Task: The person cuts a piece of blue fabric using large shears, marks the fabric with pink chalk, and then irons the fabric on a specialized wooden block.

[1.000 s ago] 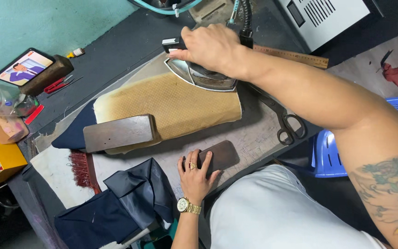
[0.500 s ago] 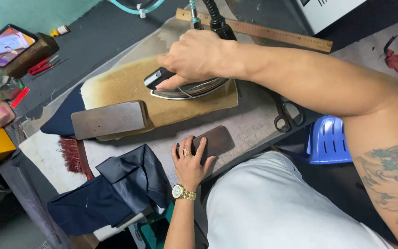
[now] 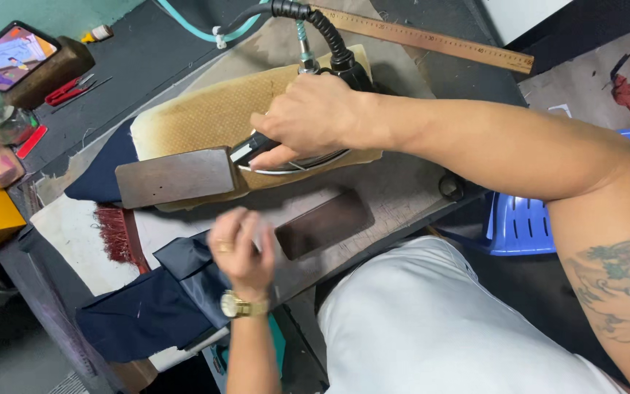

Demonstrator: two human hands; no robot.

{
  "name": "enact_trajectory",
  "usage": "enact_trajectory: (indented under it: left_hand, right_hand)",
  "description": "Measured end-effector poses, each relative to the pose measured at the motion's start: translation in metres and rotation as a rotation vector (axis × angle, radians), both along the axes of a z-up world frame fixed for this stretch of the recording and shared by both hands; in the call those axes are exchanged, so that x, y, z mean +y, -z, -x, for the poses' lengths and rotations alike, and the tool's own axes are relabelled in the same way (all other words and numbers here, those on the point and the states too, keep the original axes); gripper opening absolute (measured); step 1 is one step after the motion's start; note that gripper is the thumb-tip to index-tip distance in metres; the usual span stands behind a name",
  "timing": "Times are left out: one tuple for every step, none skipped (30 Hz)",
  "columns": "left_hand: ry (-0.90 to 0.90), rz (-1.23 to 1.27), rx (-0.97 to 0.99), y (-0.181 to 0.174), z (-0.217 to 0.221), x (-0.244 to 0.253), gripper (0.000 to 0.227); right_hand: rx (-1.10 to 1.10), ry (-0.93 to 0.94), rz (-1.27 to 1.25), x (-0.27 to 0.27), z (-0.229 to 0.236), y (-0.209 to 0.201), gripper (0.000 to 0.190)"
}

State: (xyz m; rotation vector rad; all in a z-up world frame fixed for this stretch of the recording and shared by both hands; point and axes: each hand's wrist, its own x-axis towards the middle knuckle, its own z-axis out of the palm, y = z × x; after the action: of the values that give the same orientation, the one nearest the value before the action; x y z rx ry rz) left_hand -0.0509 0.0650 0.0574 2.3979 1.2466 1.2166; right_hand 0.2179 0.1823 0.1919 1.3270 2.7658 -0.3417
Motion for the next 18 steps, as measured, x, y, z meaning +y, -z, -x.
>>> enact_trajectory:
  left_hand:
    - [-0.006,-0.037,0.143,-0.018,0.017,0.024,0.031]
    - [-0.017,-0.078,0.287,-0.038,0.034,0.051,0.04]
    - [-0.029,-0.083,0.286,-0.057,0.04,0.067,0.04]
    - [-0.019,0.077,0.494,-0.075,0.046,0.083,0.061]
    - [-0.009,0.239,0.699,-0.093,0.051,0.099,0.082]
    - [-0.012,0.234,0.696,-0.089,0.06,0.112,0.082]
    - [-0.006,0.353,0.806,-0.086,0.068,0.125,0.086]
    - [0.007,0.468,0.915,-0.083,0.073,0.14,0.091]
    - [0.014,0.459,0.913,-0.083,0.078,0.142,0.091]
    - [0.028,0.414,0.938,-0.084,0.083,0.145,0.091]
    - [0.043,0.369,0.962,-0.084,0.086,0.148,0.091]
    - [0.062,0.36,0.966,-0.083,0.09,0.15,0.091]
    - [0.053,0.384,0.957,-0.081,0.094,0.152,0.091]
    - [0.043,0.409,0.948,-0.08,0.098,0.154,0.091]
    - [0.062,0.402,0.954,-0.08,0.098,0.156,0.091]
    - [0.067,0.392,0.943,-0.08,0.099,0.156,0.091]
    - [0.073,0.381,0.932,-0.081,0.101,0.157,0.091]
    - [0.081,0.377,0.933,-0.078,0.102,0.158,0.091]
  right_hand:
    - [0.007,0.056,0.015,-0.001,0.002,0.0,0.07]
    - [0.014,0.109,0.024,0.001,0.004,-0.002,0.071]
    - [0.013,0.097,0.017,0.002,0.006,-0.006,0.071]
    - [0.013,0.132,0.059,0.002,0.008,-0.011,0.07]
    - [0.013,0.167,0.1,0.002,0.01,-0.015,0.07]
    - [0.011,0.167,0.095,-0.001,0.012,-0.017,0.07]
    - [0.0,0.146,0.088,-0.003,0.014,-0.018,0.067]
    - [-0.011,0.135,0.081,-0.006,0.013,-0.019,0.065]
    - [-0.014,0.144,0.076,-0.005,0.017,-0.016,0.065]
    - [0.002,0.107,0.064,-0.006,0.02,-0.012,0.064]
    - [0.017,0.07,0.051,-0.006,0.022,-0.007,0.064]
    - [0.018,0.091,0.052,-0.007,0.028,0.002,0.064]
    - [0.049,0.078,0.036,-0.007,0.034,0.011,0.066]
    - [0.081,0.063,0.021,-0.007,0.04,0.021,0.067]
    - [0.083,0.083,0.023,-0.01,0.041,0.02,0.067]
    - [0.096,0.083,-0.008,-0.012,0.042,0.02,0.066]
    - [0.108,0.082,-0.039,-0.013,0.045,0.019,0.064]
    - [0.107,0.091,-0.04,-0.013,0.043,0.021,0.064]
